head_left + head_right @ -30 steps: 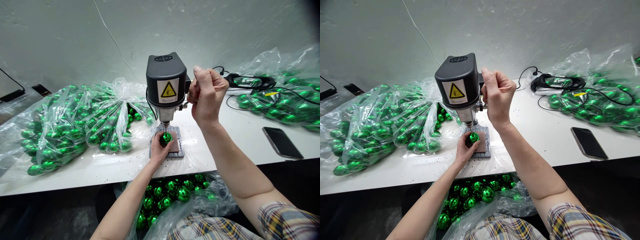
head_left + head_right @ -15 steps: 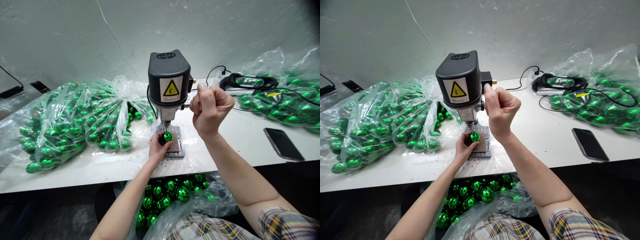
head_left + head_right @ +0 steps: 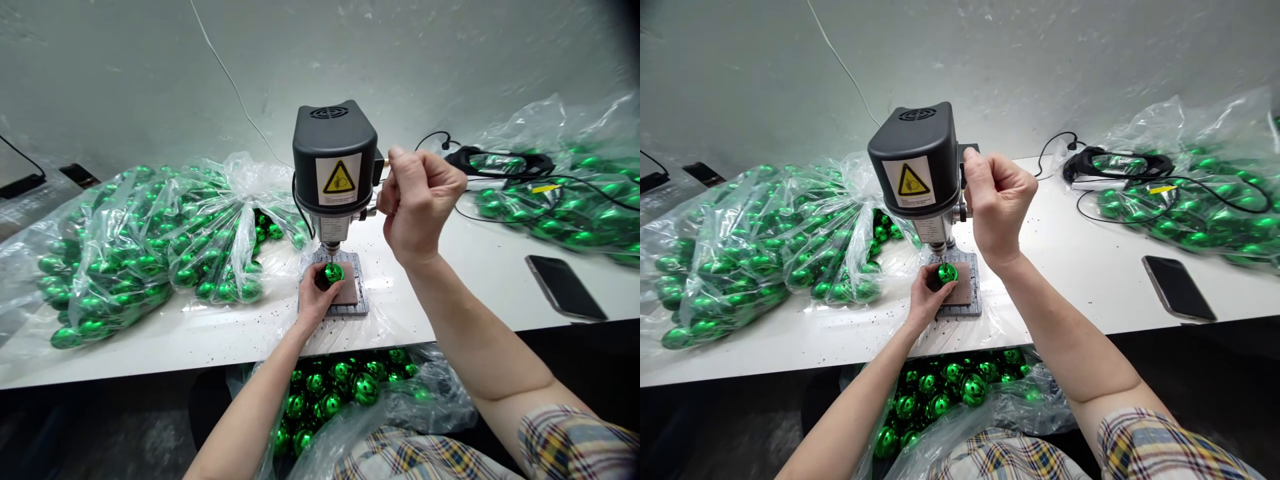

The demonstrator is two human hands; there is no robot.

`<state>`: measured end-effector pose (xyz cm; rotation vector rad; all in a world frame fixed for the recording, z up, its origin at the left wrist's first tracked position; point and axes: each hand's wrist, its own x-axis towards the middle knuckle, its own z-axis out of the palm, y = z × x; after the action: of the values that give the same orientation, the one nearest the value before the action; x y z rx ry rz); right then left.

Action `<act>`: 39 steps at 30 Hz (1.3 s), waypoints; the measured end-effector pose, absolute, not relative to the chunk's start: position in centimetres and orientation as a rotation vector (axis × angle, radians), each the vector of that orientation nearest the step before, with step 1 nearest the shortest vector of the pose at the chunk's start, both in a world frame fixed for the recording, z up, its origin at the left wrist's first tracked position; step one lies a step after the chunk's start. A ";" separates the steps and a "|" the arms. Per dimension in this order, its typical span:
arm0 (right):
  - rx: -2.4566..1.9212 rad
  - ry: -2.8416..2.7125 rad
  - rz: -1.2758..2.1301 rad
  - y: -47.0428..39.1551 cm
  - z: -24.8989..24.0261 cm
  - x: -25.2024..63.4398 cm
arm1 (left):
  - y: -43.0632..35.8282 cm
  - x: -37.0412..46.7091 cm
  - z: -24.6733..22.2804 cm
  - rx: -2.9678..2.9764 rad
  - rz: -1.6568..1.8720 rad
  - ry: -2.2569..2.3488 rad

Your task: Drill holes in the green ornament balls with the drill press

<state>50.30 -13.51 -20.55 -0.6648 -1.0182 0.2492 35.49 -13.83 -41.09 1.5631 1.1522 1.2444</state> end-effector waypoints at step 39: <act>-0.555 -1.032 0.243 -13.6 -20.9 50.4 | -13.6 35.3 -40.9 1.584 1.199 1.118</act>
<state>50.38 -13.62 -20.93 -0.5553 -1.0317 0.2433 35.28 -13.61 -40.85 1.5837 1.1179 1.1992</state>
